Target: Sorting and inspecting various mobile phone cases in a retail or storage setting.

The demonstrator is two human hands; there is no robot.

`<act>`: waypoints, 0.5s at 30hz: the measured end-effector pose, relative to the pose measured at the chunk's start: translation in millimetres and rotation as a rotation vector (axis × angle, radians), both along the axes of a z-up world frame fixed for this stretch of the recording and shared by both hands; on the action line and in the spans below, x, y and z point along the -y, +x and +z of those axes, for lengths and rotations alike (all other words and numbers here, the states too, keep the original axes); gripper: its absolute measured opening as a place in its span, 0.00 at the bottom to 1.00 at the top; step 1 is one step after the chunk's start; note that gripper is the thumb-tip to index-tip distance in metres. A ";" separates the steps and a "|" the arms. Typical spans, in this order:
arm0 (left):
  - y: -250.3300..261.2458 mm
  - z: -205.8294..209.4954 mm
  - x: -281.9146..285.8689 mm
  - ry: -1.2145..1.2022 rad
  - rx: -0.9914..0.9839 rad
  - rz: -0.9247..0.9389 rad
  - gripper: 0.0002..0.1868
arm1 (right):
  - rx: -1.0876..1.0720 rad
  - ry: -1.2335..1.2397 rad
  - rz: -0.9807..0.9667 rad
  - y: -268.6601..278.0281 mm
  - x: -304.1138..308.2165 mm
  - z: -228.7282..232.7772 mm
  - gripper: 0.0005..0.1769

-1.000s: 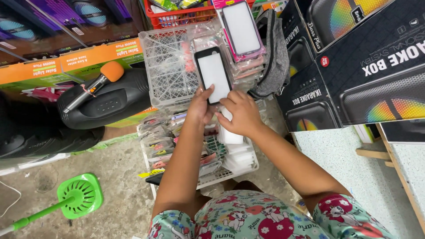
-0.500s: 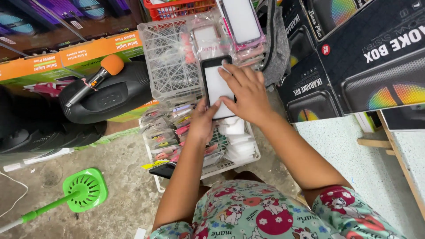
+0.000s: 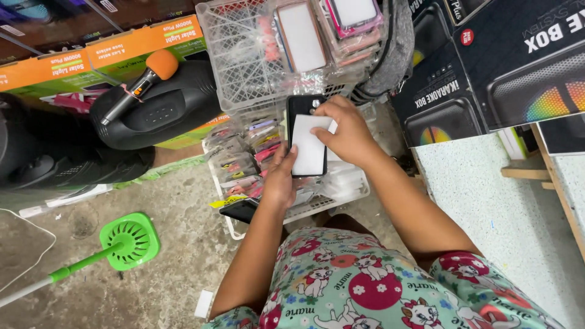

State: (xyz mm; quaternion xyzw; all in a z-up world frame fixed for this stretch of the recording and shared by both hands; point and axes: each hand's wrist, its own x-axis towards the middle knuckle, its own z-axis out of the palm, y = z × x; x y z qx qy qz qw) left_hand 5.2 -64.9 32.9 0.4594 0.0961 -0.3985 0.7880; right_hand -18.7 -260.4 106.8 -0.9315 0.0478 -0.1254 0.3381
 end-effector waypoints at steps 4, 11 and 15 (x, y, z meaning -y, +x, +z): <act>-0.7 7.4 -13.3 0.006 -0.105 0.043 0.22 | -0.085 0.532 0.010 -9.4 -2.7 -41.9 0.16; -1.3 3.7 -40.9 -0.148 -0.021 0.157 0.16 | 0.196 1.158 -0.345 -11.8 3.8 -34.7 0.19; -3.9 10.5 -46.9 -0.203 0.068 0.190 0.14 | 0.379 1.068 -0.478 -16.3 6.5 -42.9 0.16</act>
